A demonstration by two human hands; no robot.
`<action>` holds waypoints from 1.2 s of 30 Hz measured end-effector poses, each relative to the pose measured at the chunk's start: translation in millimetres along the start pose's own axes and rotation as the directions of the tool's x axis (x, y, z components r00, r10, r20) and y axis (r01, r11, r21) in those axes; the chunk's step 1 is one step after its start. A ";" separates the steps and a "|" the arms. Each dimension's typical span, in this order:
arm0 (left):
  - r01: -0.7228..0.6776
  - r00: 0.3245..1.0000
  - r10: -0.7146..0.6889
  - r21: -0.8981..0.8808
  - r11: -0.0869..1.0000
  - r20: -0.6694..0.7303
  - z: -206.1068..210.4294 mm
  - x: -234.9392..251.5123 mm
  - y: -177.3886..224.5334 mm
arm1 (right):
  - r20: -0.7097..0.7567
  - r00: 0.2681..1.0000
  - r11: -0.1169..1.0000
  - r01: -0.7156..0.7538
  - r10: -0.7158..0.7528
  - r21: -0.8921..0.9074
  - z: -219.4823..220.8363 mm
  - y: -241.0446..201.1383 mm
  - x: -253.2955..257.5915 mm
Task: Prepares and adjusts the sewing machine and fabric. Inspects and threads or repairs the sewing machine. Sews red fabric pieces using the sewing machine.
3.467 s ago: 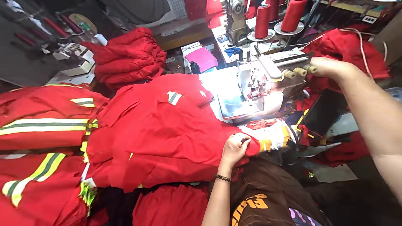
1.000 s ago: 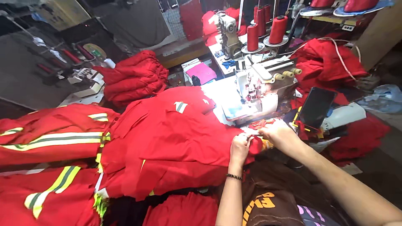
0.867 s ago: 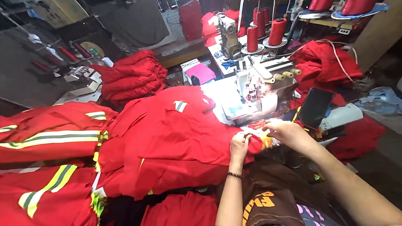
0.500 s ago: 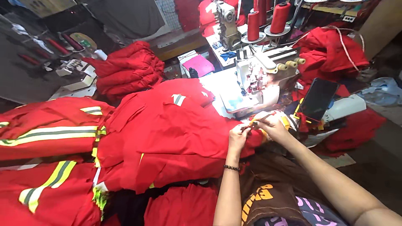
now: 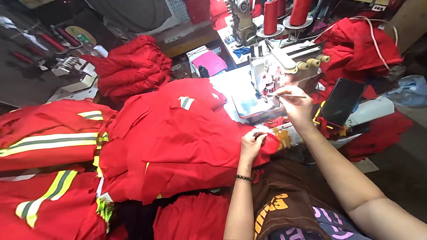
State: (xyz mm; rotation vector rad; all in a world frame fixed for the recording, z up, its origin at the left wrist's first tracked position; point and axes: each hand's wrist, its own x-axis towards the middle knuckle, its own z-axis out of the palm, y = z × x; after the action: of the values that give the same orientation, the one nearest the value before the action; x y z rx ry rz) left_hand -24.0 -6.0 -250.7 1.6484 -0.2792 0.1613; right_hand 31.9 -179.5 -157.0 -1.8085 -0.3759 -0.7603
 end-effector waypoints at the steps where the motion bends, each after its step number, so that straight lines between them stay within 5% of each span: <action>1: -0.004 1.000 0.004 0.002 1.000 -0.001 0.3 -0.1 -0.2 | 0.005 1.000 1.000 0.015 -0.015 -0.024 0.8 2.0 0.4; 20: -0.060 0.998 0.059 0.054 0.997 0.012 -0.4 -1.2 -3.4 | -0.043 0.998 0.993 -0.040 0.035 -0.110 10.8 -1.4 10.0; 27: -0.059 0.998 0.058 0.052 0.997 0.020 0.3 -2.4 -2.3 | -0.076 0.995 0.976 0.045 -0.063 -0.213 23.1 7.4 10.7; 36: -0.070 0.997 0.068 0.055 0.996 0.031 0.6 -1.4 -2.9 | -0.063 0.995 0.972 -0.089 0.077 -0.215 14.9 -7.7 13.3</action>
State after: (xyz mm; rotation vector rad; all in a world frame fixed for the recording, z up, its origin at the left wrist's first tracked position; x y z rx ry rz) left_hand -24.6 -6.2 -253.9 1.6991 -0.3566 0.1990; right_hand 42.0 -164.3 -145.8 -1.9908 -0.1849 -0.8159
